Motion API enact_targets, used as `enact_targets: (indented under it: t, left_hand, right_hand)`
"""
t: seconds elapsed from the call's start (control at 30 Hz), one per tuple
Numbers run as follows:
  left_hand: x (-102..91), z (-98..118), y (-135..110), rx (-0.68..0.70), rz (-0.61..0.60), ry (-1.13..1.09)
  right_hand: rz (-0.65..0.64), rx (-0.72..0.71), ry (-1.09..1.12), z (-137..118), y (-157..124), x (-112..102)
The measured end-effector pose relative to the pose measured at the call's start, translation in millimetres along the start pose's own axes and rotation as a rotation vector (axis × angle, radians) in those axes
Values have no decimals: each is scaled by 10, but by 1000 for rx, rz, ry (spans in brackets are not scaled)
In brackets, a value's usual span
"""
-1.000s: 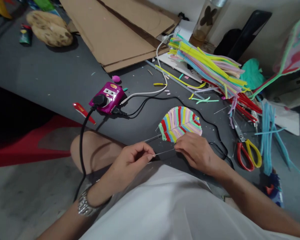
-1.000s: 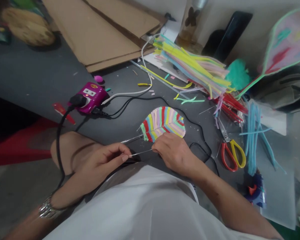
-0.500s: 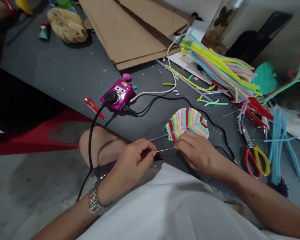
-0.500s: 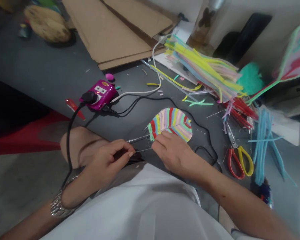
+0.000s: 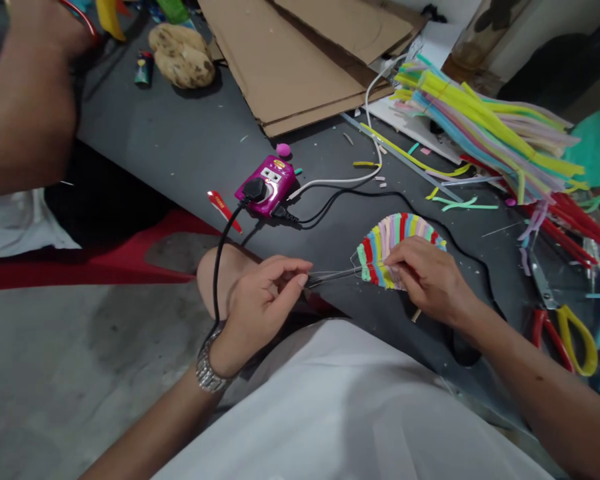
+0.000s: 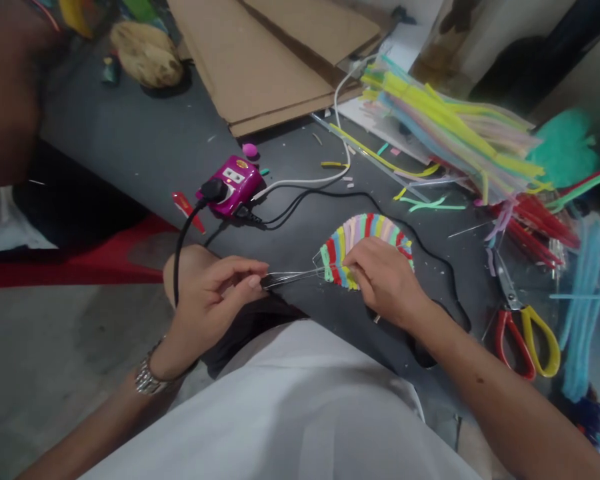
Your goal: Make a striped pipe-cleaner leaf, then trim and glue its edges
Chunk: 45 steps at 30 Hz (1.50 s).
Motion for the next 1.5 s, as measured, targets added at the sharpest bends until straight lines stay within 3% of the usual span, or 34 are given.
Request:
enact_targets:
  t: [0.23,0.6,0.9,1.5]
  left_hand:
    - [51,60,-19,271,27,145]
    - [114,24,0,280,39,249]
    - [193,-39,-18,441,156,543]
    - [271,-120,28,364,85,409]
  right_hand:
    - [-46,37,26,18,23,33]
    - [7,33,24,73,59,67]
    - [-88,22,-176,115,16,129]
    - [-158,-37,-328,133,0,165]
Point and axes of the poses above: each hand's wrist, its own y-axis towards the middle knuckle, its own x-axis out of the palm, z = x × y, the point moved 2 cm from there along y, towards the middle knuckle
